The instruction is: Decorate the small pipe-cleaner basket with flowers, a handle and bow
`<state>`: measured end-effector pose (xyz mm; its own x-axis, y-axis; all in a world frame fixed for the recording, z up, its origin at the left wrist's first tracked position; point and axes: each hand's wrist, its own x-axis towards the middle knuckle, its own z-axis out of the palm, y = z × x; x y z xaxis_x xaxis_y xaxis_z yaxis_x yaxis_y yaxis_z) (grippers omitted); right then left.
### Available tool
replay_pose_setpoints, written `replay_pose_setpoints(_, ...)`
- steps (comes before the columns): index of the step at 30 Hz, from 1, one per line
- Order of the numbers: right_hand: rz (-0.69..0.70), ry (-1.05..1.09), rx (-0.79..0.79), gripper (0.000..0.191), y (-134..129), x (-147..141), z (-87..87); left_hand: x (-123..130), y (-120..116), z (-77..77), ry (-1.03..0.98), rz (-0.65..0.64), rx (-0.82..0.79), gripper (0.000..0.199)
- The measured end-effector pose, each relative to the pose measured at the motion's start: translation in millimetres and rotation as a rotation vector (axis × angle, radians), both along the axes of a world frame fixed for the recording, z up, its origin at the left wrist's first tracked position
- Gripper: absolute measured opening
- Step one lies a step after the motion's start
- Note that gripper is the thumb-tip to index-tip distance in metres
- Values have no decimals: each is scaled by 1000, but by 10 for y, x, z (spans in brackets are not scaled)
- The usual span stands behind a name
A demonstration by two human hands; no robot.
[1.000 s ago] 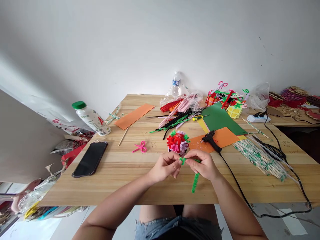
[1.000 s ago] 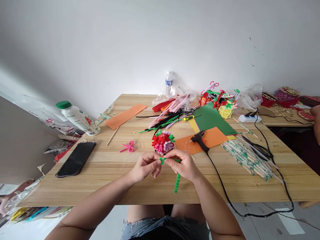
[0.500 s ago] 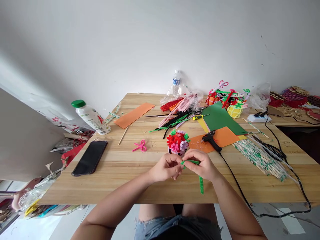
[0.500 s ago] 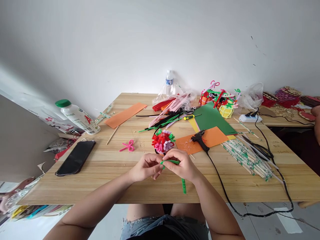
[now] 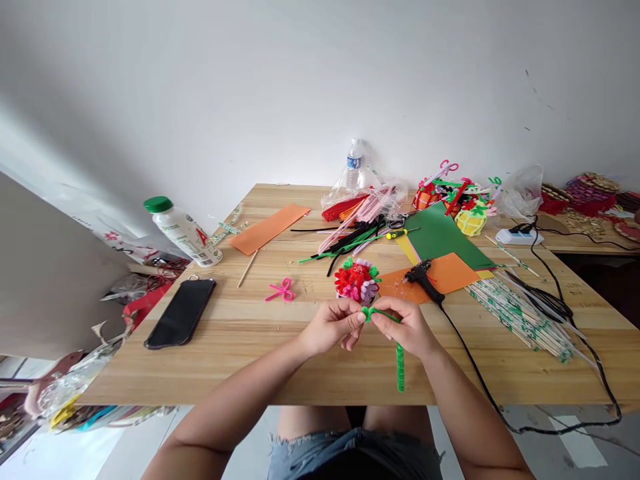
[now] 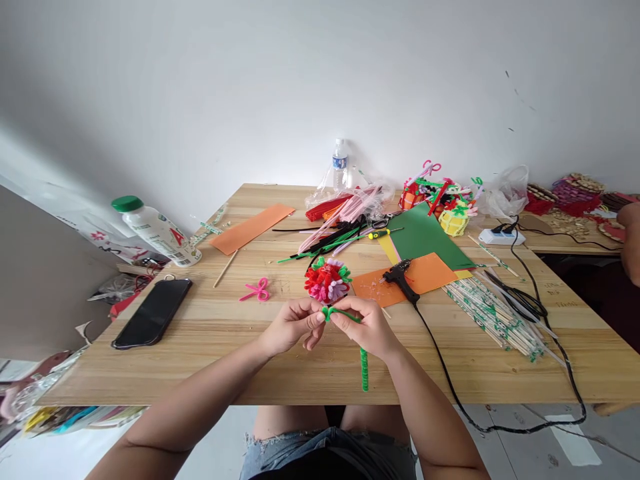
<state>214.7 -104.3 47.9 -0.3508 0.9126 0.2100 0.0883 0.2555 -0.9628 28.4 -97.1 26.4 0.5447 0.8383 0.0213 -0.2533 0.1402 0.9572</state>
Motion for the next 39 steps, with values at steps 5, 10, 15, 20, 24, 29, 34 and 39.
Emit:
replay_pose_setpoints(5,-82,65,-94,24,11,1,-74,29,10,8,36,43,16,47)
replay_pose_setpoints(10,-135,79,-38,20,20,1,-89,60,2,-14,57,29,30,47)
replay_pose_setpoints(15,-224,50,26,18,163,46,16,-9,13,18,45,202,146,44)
replay_pose_setpoints(20,-250,-149,163,15,591,79,322,-231,277,273,70,645,310,39)
replay_pose_setpoints(24,-161,-345,92,18,875,4,519,-316,583,543,390,567,361,33)
replay_pose_setpoints(29,-121,-395,87,20,946,-91,564,-279,746,638,487,486,544,23)
replay_pose_setpoints(34,-96,-391,42,20,941,-109,537,-241,776,498,525,365,732,14)
replay_pose_setpoints(39,-84,-409,33,16,937,-129,520,-209,794,397,498,365,895,14)
